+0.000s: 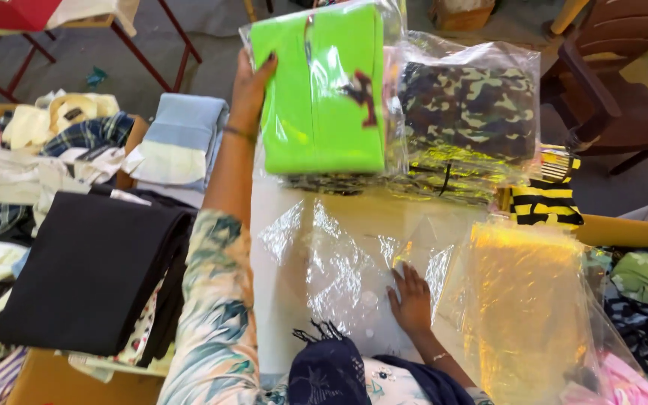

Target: The person folds various clothing items, including black, pink, green, and blue garments, and places them into clear plastic bags on a table. The person handles the clothes and bags by hand, stacking the packaged items on the table as they work.

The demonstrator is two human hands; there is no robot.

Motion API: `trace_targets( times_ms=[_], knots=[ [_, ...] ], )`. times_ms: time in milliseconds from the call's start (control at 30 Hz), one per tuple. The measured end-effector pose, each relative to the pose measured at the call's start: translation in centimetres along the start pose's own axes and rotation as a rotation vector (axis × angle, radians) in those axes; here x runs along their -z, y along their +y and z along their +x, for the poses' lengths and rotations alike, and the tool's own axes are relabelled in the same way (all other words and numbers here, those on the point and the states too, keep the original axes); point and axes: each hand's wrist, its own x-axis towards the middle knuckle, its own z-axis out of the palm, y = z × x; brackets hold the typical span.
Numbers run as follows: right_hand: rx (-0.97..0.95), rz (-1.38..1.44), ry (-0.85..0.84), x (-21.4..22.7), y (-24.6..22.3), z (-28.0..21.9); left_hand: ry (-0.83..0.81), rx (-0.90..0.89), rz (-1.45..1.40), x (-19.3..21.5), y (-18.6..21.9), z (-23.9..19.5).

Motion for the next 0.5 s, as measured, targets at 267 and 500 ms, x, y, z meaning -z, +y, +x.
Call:
trace_targets(
  times_ms=[267, 500],
  knots=[
    [-0.067, 0.045, -0.041, 1.2, -0.7, 0.4, 0.077, 0.327, 0.38, 5.9, -14.9, 10.7],
    [-0.085, 0.027, -0.076, 0.9, -1.0, 0.3, -0.038, 0.327, 0.344, 2.1, -13.2, 11.8]
  ],
)
